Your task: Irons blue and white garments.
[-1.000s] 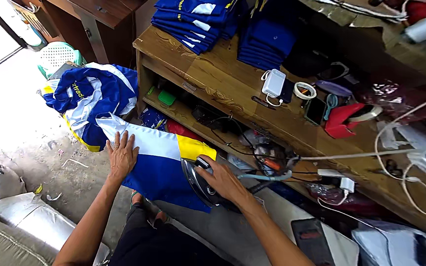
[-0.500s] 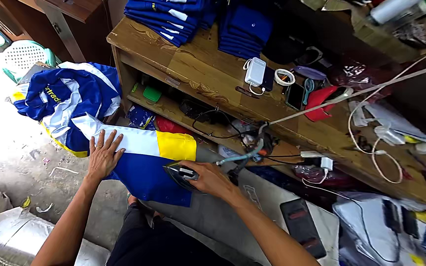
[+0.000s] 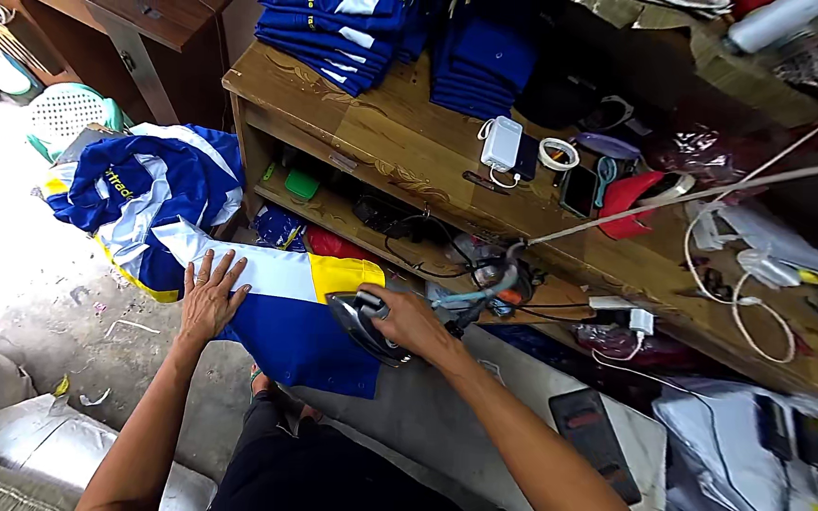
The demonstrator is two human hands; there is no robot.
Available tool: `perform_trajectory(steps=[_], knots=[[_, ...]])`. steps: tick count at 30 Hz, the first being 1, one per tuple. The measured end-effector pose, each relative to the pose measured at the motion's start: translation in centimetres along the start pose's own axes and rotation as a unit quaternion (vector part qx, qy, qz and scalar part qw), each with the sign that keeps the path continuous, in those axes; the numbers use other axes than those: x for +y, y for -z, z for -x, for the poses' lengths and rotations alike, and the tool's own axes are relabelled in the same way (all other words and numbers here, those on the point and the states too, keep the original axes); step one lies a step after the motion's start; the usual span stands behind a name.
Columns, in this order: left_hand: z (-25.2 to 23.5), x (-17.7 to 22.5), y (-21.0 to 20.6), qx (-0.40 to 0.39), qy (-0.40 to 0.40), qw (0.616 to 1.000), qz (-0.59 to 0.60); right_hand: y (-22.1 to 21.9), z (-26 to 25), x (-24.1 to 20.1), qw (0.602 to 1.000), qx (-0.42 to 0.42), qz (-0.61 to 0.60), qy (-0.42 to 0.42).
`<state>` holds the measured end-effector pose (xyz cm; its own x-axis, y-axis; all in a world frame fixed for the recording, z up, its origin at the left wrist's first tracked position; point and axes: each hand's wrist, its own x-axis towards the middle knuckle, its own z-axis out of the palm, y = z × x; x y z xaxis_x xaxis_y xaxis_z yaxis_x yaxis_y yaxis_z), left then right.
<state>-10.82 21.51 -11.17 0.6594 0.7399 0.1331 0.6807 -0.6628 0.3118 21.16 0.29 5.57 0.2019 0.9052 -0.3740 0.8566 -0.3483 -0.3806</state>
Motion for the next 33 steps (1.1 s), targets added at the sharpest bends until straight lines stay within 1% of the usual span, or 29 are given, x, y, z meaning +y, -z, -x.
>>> perform_trajectory(steps=[3,6,8,10,12,14,16,17,18,19,20,22,24,26,27,29,31,33], knots=[[0.1,0.0,0.2,-0.004,0.003,1.0,0.001,-0.2,1.1,2.7,0.995,0.058,-0.031,-0.073],[-0.1,0.7,0.8,-0.019,0.017,1.0,0.002,-0.8,4.2,6.4,0.987,0.088,-0.05,-0.124],[-0.2,1.4,1.4,-0.026,0.027,0.999,0.009,-1.5,6.7,8.9,0.98,0.095,-0.054,-0.164],[-0.4,2.1,2.0,-0.009,0.026,0.999,0.018,-2.3,9.3,11.2,0.974,0.101,-0.055,-0.197],[-0.8,2.3,2.8,0.025,0.032,0.999,0.025,-2.8,11.8,13.1,0.967,0.109,-0.057,-0.224],[-1.4,1.8,4.1,0.053,0.07,0.996,0.035,-2.8,13.9,14.4,0.964,0.117,-0.043,-0.236],[-2.1,1.0,5.6,0.078,0.151,0.984,0.054,-2.1,15.0,14.5,0.965,0.147,0.024,-0.218],[-2.5,0.6,6.3,0.08,0.2,0.974,0.065,-1.6,14.9,14.1,0.964,0.181,0.053,-0.187],[-2.8,0.2,6.8,0.069,0.246,0.964,0.077,-1.4,14.1,13.4,0.962,0.218,0.066,-0.151],[-3.1,-0.2,7.1,0.046,0.28,0.955,0.087,-1.3,12.8,12.0,0.962,0.239,0.053,-0.121],[-3.4,-0.6,7.1,0.019,0.294,0.951,0.097,-1.8,11.2,10.1,0.964,0.247,0.021,-0.093],[-4.0,-0.9,6.8,-0.026,0.279,0.954,0.106,-4.3,7.2,6.1,0.97,0.231,-0.068,-0.046],[-4.6,-0.9,6.7,-0.062,0.265,0.958,0.092,-8.5,3.2,2.9,0.967,0.216,-0.13,0.022],[-5.5,-0.7,6.8,-0.088,0.26,0.958,0.082,-11.5,-0.2,1.1,0.976,0.176,-0.096,0.081],[-5.9,-0.7,6.9,-0.095,0.258,0.958,0.078,-12.2,-1.7,0.8,0.981,0.155,-0.059,0.096],[-6.5,-0.8,7.0,-0.094,0.258,0.959,0.066,-12.2,-4.7,1.2,0.985,0.135,0.012,0.109],[-7.2,-1.0,7.0,-0.079,0.264,0.96,0.057,-11.2,-7.9,2.2,0.985,0.131,0.033,0.107],[-7.3,-0.8,6.7,-0.059,0.267,0.961,0.042,-10.3,-10.6,3.4,0.981,0.151,0.038,0.112]])
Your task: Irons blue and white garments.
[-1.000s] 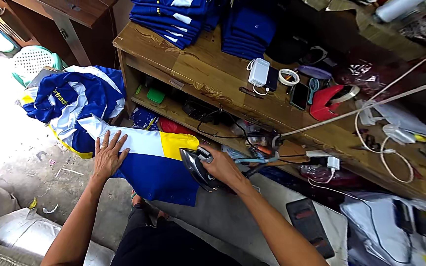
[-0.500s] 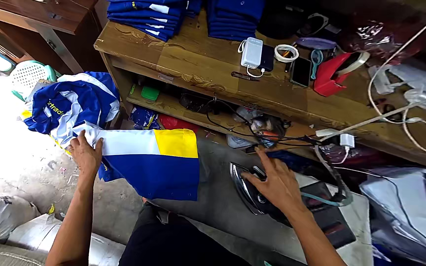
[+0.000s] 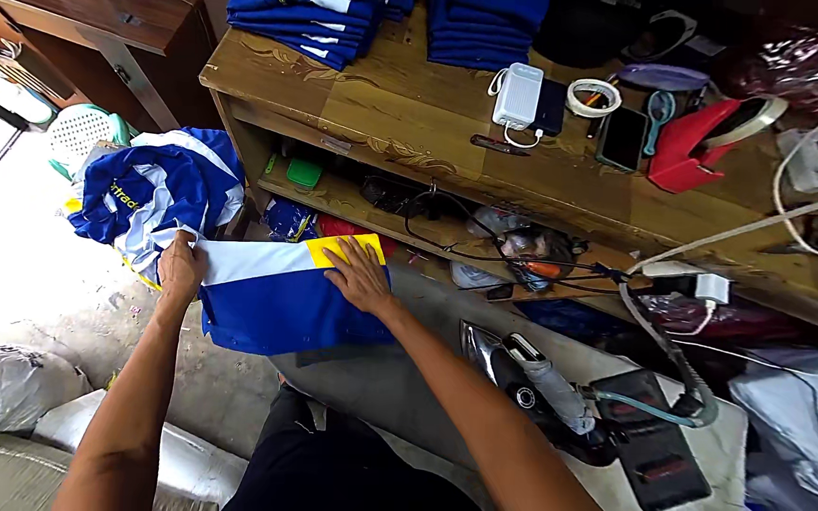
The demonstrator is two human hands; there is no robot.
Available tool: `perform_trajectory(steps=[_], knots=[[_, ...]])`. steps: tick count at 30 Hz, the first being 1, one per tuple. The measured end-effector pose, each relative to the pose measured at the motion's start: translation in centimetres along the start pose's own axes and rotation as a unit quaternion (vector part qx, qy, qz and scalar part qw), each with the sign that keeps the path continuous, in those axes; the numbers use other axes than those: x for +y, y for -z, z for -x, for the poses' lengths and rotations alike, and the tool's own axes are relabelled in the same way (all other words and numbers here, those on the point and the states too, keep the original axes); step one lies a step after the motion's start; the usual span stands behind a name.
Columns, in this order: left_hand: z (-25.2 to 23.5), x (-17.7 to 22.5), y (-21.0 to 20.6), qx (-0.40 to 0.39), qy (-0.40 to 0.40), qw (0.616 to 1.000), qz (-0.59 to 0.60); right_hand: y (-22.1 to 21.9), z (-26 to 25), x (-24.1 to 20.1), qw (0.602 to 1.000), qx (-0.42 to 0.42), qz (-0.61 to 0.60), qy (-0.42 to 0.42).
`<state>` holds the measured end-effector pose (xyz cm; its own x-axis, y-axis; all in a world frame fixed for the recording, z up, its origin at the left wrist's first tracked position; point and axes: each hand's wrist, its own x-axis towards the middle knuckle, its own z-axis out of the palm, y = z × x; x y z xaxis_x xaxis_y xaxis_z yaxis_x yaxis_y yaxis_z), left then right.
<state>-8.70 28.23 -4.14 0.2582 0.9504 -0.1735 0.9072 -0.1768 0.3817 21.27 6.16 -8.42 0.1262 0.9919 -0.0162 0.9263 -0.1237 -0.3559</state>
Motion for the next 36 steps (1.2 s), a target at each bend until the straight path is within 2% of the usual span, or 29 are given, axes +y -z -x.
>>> perform_trajectory(steps=[3,5,7,9,12,15,18,20,24,28,31,36], knots=[[0.0,-0.4,-1.3,0.054,-0.013,0.998,-0.039,1.5,-1.2,1.4,1.0,0.025,0.004,0.0],[-0.4,-1.7,-2.4,0.087,-0.039,0.994,-0.055,4.8,0.5,2.1,0.999,0.035,0.01,-0.012],[-0.6,-2.6,-2.5,0.106,-0.062,0.991,-0.05,9.5,4.4,3.9,0.998,0.04,0.028,-0.05],[-0.3,-2.7,-1.9,0.129,-0.07,0.989,-0.026,14.1,10.1,6.7,0.99,0.017,0.051,-0.128],[1.5,-1.3,-1.5,0.157,-0.086,0.984,0.02,18.5,19.6,10.4,0.961,-0.089,0.008,-0.262],[5.3,1.6,-2.9,0.132,-0.141,0.978,0.074,18.9,25.5,10.6,0.931,-0.155,-0.114,-0.311],[10.6,5.0,-5.5,0.058,-0.199,0.973,0.102,16.5,27.1,9.8,0.944,-0.087,-0.108,-0.299],[14.1,6.9,-7.4,0.032,-0.247,0.961,0.118,15.9,26.3,9.1,0.952,-0.05,-0.088,-0.288],[19.5,8.7,-9.9,0.075,-0.323,0.936,0.117,17.3,20.9,6.0,0.965,-0.039,-0.087,-0.246],[22.9,8.5,-11.6,0.099,-0.35,0.926,0.101,18.3,12.1,1.6,0.984,-0.103,-0.091,-0.117],[24.4,7.9,-13.2,0.106,-0.356,0.926,0.073,16.9,5.2,-2.4,0.987,-0.144,-0.075,-0.007],[26.0,6.9,-14.5,0.121,-0.353,0.927,0.042,12.3,-2.2,-7.5,0.952,-0.234,-0.021,0.198]])
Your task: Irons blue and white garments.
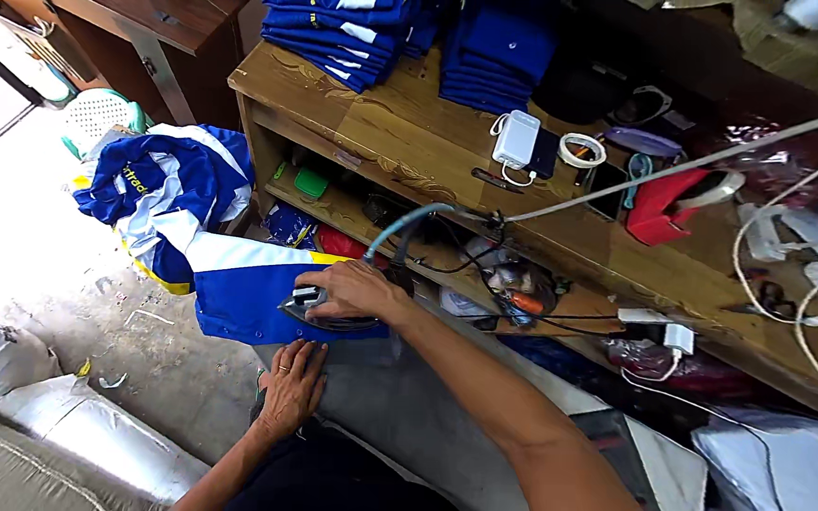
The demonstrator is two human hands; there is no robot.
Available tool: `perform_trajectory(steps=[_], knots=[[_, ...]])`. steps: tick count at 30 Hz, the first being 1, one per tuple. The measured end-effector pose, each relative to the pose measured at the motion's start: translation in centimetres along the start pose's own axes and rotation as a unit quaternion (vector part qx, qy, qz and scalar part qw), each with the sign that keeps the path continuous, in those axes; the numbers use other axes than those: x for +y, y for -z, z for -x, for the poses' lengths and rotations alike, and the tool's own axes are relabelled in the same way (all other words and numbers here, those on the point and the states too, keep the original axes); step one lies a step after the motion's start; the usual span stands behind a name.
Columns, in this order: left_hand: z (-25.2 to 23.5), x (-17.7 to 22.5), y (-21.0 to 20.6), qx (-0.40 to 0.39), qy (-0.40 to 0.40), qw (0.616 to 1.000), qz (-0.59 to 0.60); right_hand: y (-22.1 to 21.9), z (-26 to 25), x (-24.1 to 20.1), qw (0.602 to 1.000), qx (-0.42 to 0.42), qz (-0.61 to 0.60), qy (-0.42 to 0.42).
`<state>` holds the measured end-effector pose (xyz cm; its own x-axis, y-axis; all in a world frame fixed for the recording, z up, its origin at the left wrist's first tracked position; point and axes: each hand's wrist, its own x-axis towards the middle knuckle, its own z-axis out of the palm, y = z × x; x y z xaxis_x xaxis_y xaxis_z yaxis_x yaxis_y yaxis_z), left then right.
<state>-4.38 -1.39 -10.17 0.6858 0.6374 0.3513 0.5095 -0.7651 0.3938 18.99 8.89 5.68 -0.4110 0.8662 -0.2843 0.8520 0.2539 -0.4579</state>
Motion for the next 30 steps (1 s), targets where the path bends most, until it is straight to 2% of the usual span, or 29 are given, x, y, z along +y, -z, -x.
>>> perform_trajectory(steps=[3,7,14,18,23,27,30], knots=[[0.7,-0.1,-0.3,-0.005,-0.004,1.0,-0.005,0.4,-1.5,-0.3,0.999,-0.014,0.043,-0.004],[0.7,-0.5,-0.3,-0.002,-0.011,1.0,-0.015,0.8,-0.7,1.8,0.993,0.049,0.032,-0.107],[0.4,-0.8,0.3,-0.003,-0.015,1.0,0.002,-0.1,5.0,4.9,0.957,0.11,-0.019,-0.269],[-0.6,-0.9,1.4,0.005,-0.001,0.999,0.043,0.4,8.5,4.1,0.929,0.106,-0.023,-0.355],[-5.0,-2.4,2.9,0.027,0.045,0.996,0.068,-0.1,11.4,0.7,0.919,0.108,-0.052,-0.374],[-7.3,-4.4,1.7,-0.045,0.048,0.998,0.01,-4.0,12.2,-1.5,0.925,0.053,-0.053,-0.372],[-7.3,-5.5,0.9,-0.094,0.05,0.994,-0.003,-5.3,14.0,-1.9,0.921,0.057,-0.067,-0.38]])
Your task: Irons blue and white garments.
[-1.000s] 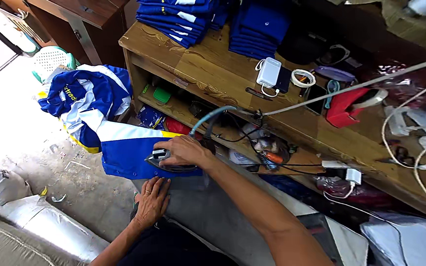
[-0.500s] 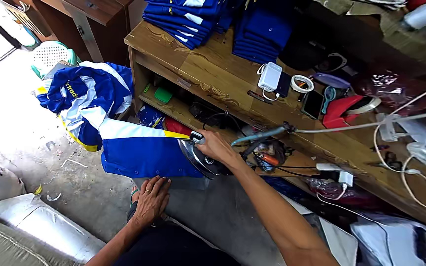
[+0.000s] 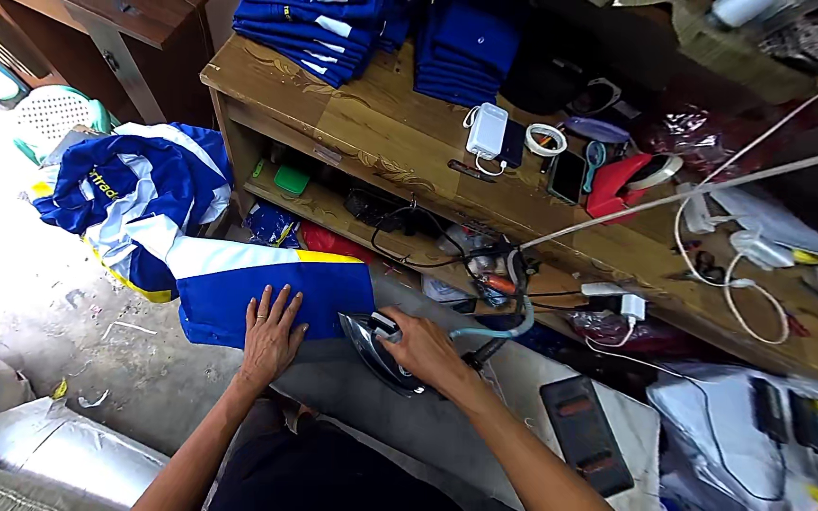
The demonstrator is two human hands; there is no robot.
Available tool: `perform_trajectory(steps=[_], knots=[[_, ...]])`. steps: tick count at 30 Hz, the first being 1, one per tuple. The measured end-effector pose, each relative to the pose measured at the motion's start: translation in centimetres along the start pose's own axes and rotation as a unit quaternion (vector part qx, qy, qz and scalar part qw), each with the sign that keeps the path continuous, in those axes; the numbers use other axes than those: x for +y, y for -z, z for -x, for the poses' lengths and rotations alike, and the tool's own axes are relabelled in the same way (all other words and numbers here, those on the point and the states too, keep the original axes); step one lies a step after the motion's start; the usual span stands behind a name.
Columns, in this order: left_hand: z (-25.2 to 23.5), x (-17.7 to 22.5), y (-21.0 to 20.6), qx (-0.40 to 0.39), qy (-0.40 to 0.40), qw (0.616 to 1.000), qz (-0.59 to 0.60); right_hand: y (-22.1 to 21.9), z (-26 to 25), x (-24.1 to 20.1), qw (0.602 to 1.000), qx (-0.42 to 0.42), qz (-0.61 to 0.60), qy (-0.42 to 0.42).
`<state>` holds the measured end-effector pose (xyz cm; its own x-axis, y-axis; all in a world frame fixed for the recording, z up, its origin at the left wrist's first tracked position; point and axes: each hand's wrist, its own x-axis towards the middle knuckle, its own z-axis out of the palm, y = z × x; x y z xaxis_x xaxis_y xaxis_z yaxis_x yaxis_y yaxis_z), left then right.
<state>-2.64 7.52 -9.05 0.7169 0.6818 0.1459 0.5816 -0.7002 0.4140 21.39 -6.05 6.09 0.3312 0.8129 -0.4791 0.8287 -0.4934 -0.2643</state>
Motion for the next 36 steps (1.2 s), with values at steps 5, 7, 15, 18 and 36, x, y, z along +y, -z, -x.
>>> perform_trajectory(steps=[5,7,15,18,36], knots=[[-0.1,-0.1,0.0,0.003,0.001,1.0,0.012,2.3,0.1,0.8,1.0,0.0,-0.012,-0.016],[0.1,-0.3,-0.3,0.007,-0.003,1.0,0.009,3.2,-1.0,0.7,0.999,0.028,-0.036,-0.022],[0.1,-0.3,-0.3,0.0,-0.012,1.0,-0.001,3.6,-9.3,0.3,0.998,0.048,-0.03,-0.023],[0.2,-0.7,0.5,0.002,-0.009,0.999,0.044,4.2,-8.7,0.4,0.997,0.063,0.003,-0.051],[0.3,-8.3,1.5,0.042,0.06,0.996,-0.052,-0.4,-0.8,-8.7,0.978,-0.068,0.129,0.147]])
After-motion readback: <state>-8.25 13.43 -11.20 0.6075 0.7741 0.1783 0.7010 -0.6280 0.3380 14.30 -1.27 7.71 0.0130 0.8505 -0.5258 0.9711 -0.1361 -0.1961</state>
